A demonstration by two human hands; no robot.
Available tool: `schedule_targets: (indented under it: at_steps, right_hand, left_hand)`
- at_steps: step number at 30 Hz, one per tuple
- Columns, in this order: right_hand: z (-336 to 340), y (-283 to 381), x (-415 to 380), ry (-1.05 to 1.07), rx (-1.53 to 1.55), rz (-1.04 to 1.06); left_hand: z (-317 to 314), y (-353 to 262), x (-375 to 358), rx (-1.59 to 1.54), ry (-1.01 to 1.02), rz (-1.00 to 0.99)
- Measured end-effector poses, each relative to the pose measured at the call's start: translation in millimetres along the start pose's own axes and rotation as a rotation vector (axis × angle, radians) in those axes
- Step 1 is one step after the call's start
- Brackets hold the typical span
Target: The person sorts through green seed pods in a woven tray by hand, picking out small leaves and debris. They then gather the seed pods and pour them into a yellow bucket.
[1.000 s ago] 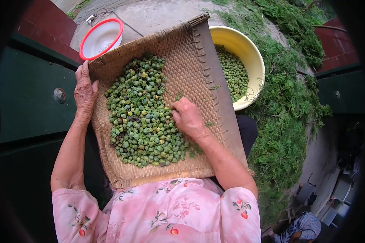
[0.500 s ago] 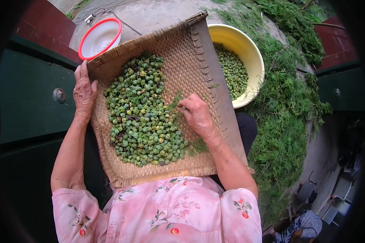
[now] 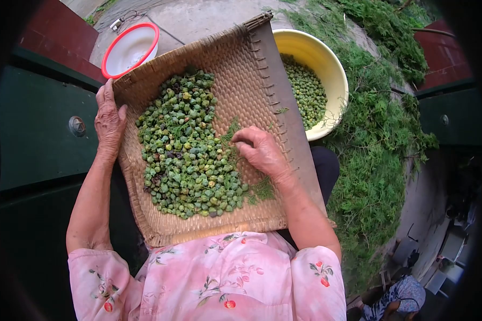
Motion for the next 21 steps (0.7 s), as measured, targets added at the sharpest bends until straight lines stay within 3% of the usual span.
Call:
schedule_targets:
  at_steps: [4,7,10,13,14,17,18,21]
  right_hand:
    - [-22,-4,-3,0.054,-0.238,0.244]
    - [-26,3,-1,0.132,-0.291,0.198]
    - [-24,-6,-1,0.034,-0.298,0.294]
    - [-4,4,1,0.032,0.129,-0.12]
    - [-5,-3,-2,-0.075,0.668,-0.287]
    - [-3,0,-2,-0.185,1.081,-0.222]
    - [-4,-2,-2,-0.198,1.14,-0.234]
    - [-12,-6,-2,-0.09,0.843,-0.403]
  left_hand:
    - [0,1,0,-0.012,-0.01,-0.013]
    - [0,1,-1,-0.014,-0.008,-0.012]
    - [0,0,-1,-0.015,0.002,-0.003]
    - [0,1,0,-0.014,-0.002,0.0]
    - [-1,1,0,-0.016,-0.004,-0.002]
    - [-2,2,0,-0.009,-0.018,-0.015]
    - [-2,2,0,-0.009,-0.016,-0.015]
    - [-1,1,0,-0.01,-0.01,-0.014]
Point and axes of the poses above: each hand's wrist, its own x-axis towards the middle knuckle, its own z-axis out of the back of the hand, y = z × x, the point moved 3 cm from there along x, towards the middle knuckle, and after that the axes turned 14 degrees about z, right-handed, at the moved point
